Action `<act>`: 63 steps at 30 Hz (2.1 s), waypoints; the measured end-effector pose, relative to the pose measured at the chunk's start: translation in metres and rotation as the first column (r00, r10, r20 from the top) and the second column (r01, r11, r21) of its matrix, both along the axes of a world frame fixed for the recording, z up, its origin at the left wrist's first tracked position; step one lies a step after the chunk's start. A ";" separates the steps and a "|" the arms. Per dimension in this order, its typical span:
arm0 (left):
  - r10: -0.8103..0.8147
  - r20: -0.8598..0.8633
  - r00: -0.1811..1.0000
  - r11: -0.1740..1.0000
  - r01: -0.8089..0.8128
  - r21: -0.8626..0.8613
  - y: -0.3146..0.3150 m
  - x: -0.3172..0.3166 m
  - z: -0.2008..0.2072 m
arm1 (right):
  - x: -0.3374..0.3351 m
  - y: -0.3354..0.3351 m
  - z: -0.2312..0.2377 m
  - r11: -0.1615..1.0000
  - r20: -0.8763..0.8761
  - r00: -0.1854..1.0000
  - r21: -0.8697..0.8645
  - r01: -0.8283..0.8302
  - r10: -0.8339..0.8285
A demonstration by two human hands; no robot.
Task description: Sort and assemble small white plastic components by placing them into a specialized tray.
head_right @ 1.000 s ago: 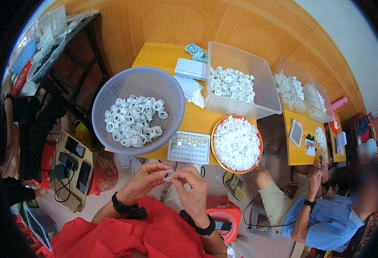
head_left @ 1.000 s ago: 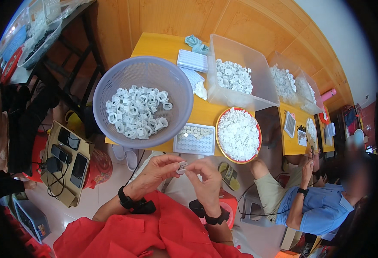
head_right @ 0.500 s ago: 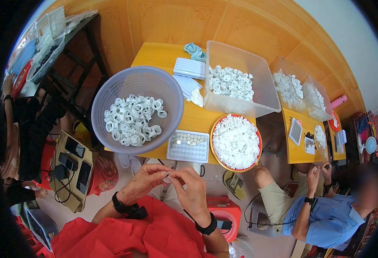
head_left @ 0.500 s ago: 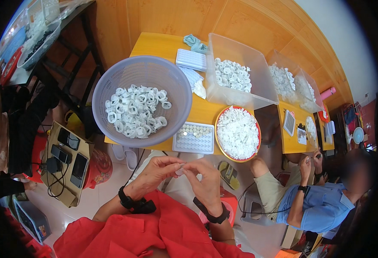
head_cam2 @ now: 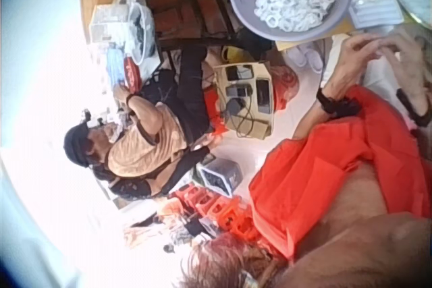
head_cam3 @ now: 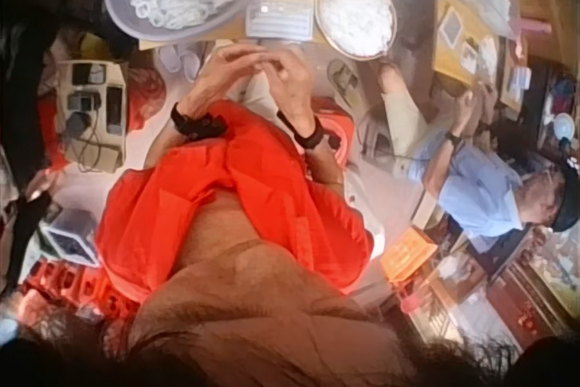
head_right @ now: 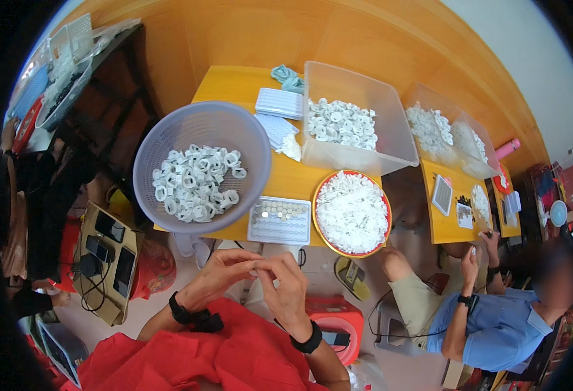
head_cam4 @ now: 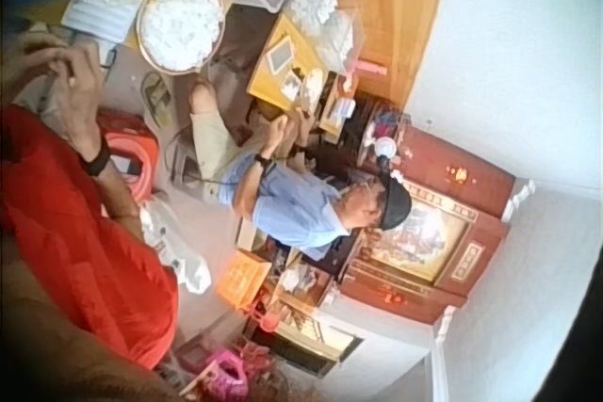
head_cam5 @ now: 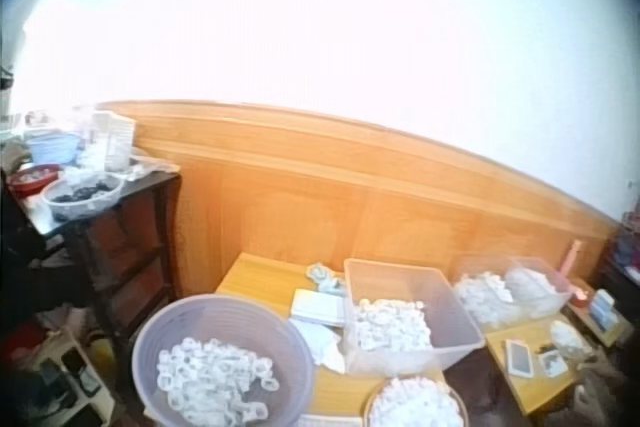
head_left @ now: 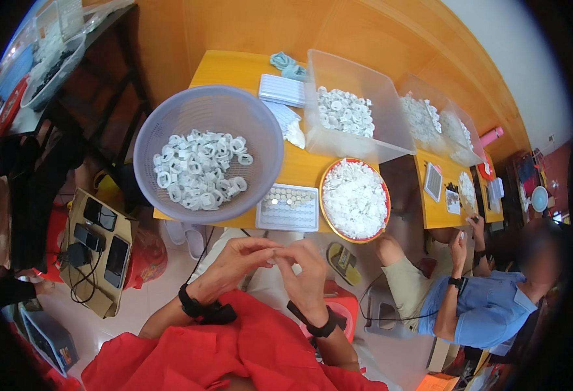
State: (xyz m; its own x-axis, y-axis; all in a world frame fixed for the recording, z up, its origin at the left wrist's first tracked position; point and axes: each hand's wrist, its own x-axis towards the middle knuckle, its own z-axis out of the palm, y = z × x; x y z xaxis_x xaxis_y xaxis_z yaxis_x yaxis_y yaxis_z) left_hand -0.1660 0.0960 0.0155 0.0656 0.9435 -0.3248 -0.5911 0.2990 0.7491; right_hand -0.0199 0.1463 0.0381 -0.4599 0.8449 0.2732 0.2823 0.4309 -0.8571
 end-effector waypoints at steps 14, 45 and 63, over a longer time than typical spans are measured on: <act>0.091 -0.150 0.985 0.995 -0.082 0.062 0.002 0.006 -0.009 | 0.003 -0.007 -0.031 0.795 -0.371 0.902 -0.605 -0.054 -0.221; 0.060 -0.300 0.952 0.991 -0.019 0.136 0.006 0.001 -0.010 | -0.002 -0.004 -0.036 0.773 -0.392 0.867 -0.634 -0.014 -0.306; 0.355 -0.925 0.136 0.804 0.461 0.376 0.009 -0.001 -0.014 | 0.002 -0.006 -0.031 0.938 -0.057 0.981 -0.310 0.157 -0.183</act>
